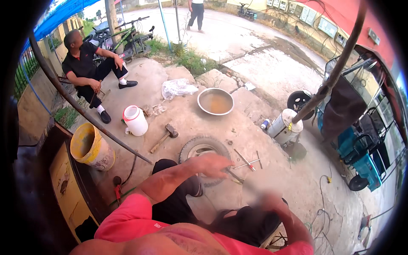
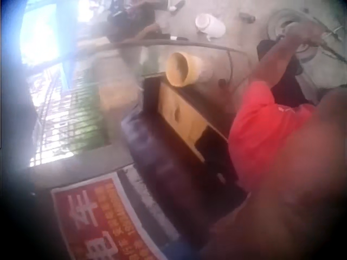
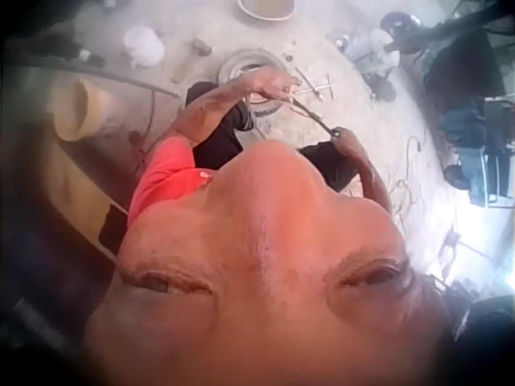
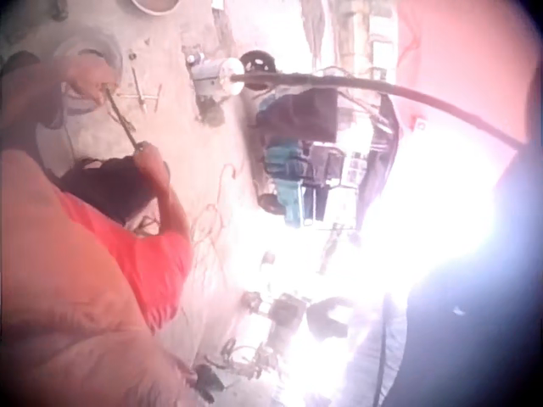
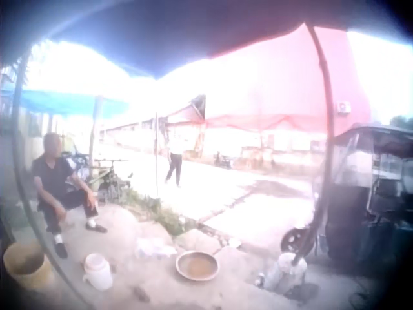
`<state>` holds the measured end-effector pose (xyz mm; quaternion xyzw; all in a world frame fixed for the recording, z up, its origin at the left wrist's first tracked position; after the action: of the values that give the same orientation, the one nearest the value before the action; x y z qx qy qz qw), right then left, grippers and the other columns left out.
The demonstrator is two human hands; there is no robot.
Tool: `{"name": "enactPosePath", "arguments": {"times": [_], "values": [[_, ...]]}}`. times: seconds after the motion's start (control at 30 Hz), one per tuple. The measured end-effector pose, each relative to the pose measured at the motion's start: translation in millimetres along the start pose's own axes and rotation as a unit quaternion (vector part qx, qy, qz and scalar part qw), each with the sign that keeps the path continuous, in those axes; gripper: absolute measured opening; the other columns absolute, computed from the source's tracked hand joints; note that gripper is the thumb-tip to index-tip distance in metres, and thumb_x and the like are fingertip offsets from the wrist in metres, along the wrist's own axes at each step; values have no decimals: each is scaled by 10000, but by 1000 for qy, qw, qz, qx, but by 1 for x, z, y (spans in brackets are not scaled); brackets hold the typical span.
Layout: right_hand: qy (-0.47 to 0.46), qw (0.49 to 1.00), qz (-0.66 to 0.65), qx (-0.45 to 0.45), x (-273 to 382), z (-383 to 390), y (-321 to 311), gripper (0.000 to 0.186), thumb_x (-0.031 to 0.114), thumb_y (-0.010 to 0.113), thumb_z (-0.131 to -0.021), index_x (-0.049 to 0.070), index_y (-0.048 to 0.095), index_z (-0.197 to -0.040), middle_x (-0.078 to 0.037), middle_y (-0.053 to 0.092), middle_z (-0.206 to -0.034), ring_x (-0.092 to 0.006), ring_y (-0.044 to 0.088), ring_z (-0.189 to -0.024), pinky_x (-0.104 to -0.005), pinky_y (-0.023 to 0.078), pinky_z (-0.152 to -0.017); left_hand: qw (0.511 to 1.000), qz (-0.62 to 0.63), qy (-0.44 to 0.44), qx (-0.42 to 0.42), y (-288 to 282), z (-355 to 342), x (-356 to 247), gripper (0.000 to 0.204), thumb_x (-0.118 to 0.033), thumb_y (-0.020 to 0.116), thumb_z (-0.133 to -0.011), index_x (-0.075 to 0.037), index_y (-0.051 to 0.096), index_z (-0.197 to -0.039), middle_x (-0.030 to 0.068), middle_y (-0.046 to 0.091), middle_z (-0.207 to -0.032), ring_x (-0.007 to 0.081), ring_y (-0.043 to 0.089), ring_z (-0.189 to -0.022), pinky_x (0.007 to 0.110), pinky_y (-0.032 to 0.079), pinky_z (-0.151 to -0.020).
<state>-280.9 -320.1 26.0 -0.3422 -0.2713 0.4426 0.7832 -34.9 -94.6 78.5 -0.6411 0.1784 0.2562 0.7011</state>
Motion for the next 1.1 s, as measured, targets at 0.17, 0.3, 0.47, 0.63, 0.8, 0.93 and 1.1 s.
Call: {"name": "enactPosePath", "arguments": {"times": [0.17,0.3,0.47,0.63,0.8,0.93,1.1], "values": [[8,984,174,32,10,-9,-6,405,314,610,-962,127,715,-1304,-219,737,-1198,-391,694,-1137,-486,546,-995,998,35,-30,42,8,3,5,675,-387,666,-946,-47,507,-1507,217,619,-1408,390,579,-1317,477,466,-1104],[12,987,159,11,-7,-19,-3,398,292,574,-965,96,731,-1274,-224,742,-1168,-395,695,-1135,-489,543,-997,999,16,-29,24,-5,4,-6,647,-373,685,-934,-59,536,-1480,219,650,-1349,406,617,-1251,490,490,-1057],[59,985,-139,80,-40,-27,4,365,234,573,-973,38,729,-1239,-103,689,-824,-209,594,-597,-365,461,-506,1000,19,-23,4,0,6,0,643,-382,703,-928,-67,548,-1466,217,663,-1314,411,626,-1228,497,499,-1028],[150,853,-475,158,-42,-6,10,408,171,578,-1029,84,594,-1427,-52,580,-752,-131,411,-491,-300,349,-453,999,24,-15,-22,-3,12,3,637,-394,695,-939,-51,549,-1455,216,661,-1315,407,624,-1232,495,496,-1027],[181,818,-519,170,-44,-5,9,410,176,562,-1049,106,567,-1453,-59,599,-787,-117,395,-494,-296,350,-462,1000,17,-23,-6,-3,9,1,646,-403,673,-951,-40,538,-1468,223,651,-1334,401,611,-1257,490,491,-1042],[192,796,-541,194,-64,-13,13,304,179,546,-1050,91,599,-1335,-58,632,-818,-117,425,-503,-299,367,-459,999,25,3,-35,11,5,18,650,-406,662,-955,-38,534,-1475,227,638,-1364,404,604,-1269,488,482,-1065],[140,825,-509,201,-63,-22,0,334,137,543,-1053,44,578,-1372,-79,645,-880,-94,405,-516,-276,344,-459,999,14,9,-32,1,7,9,663,-410,656,-954,-38,531,-1487,225,616,-1409,401,591,-1293,481,471,-1092]]}}
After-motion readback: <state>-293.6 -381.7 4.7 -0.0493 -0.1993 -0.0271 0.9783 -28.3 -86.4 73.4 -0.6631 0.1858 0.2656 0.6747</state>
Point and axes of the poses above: each hand's wrist, its own z-axis away from the middle knuckle, its own y-axis out of the palm, x = y × z, the point moved 5 cm from there along -z, towards the middle knuckle
